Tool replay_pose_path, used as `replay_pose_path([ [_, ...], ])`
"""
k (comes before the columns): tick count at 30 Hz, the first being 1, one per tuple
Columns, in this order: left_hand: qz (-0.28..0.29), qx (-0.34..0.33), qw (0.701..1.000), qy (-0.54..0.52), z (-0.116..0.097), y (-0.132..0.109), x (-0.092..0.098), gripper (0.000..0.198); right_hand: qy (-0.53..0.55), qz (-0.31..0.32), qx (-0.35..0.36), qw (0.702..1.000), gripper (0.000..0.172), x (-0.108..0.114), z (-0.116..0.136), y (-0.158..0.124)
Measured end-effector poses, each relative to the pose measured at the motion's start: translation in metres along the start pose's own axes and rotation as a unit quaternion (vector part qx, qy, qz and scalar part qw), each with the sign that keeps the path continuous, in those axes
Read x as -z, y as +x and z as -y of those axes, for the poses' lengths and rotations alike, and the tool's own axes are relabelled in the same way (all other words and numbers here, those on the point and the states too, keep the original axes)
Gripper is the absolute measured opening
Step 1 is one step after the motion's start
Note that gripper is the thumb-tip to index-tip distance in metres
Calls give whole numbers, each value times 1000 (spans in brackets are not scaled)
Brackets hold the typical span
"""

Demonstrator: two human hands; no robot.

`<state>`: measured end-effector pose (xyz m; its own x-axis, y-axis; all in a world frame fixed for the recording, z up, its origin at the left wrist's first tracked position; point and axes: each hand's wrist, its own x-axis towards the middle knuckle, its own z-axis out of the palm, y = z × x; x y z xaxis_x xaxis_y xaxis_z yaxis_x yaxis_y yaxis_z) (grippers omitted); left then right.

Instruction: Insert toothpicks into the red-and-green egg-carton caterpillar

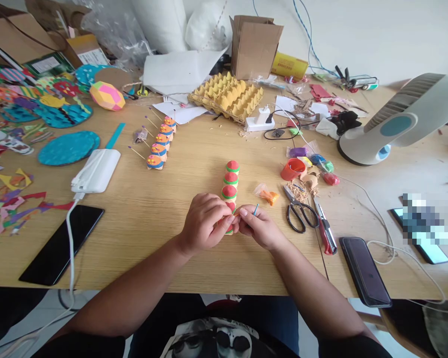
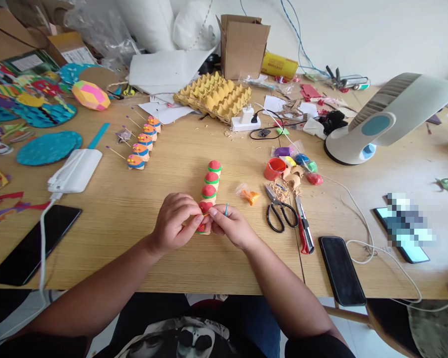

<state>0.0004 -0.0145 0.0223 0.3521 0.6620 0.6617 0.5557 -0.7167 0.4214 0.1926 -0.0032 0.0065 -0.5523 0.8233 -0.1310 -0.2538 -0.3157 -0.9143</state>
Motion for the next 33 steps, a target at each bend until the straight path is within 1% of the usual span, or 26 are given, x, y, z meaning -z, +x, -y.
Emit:
replay_pose_path([
  [6, 1, -3, 1000, 3, 1, -1, -1, 15, 0, 15, -4, 1000, 41, 0, 1, -1],
  [13, 10, 2, 1000, 3, 2, -2, -2, 16, 10, 16, -14, 1000, 37, 0, 1, -3],
  [17, 3, -5, 1000, -1, 1, -1, -1, 14, 11, 27, -5, 1000, 41, -1, 2, -2],
  [22, 1, -7, 1000, -3, 1, 0, 0, 14, -10, 18, -7, 1000, 42, -2, 2, -2],
  [26, 4, -10, 1000, 5, 2, -1, -1, 13, -11, 32, -3, 999, 43, -2, 2, -3],
  [33, 12, 1, 1000, 9, 1, -1, 0, 18, -20, 6, -5, 1000, 39, -3, 4, -4],
])
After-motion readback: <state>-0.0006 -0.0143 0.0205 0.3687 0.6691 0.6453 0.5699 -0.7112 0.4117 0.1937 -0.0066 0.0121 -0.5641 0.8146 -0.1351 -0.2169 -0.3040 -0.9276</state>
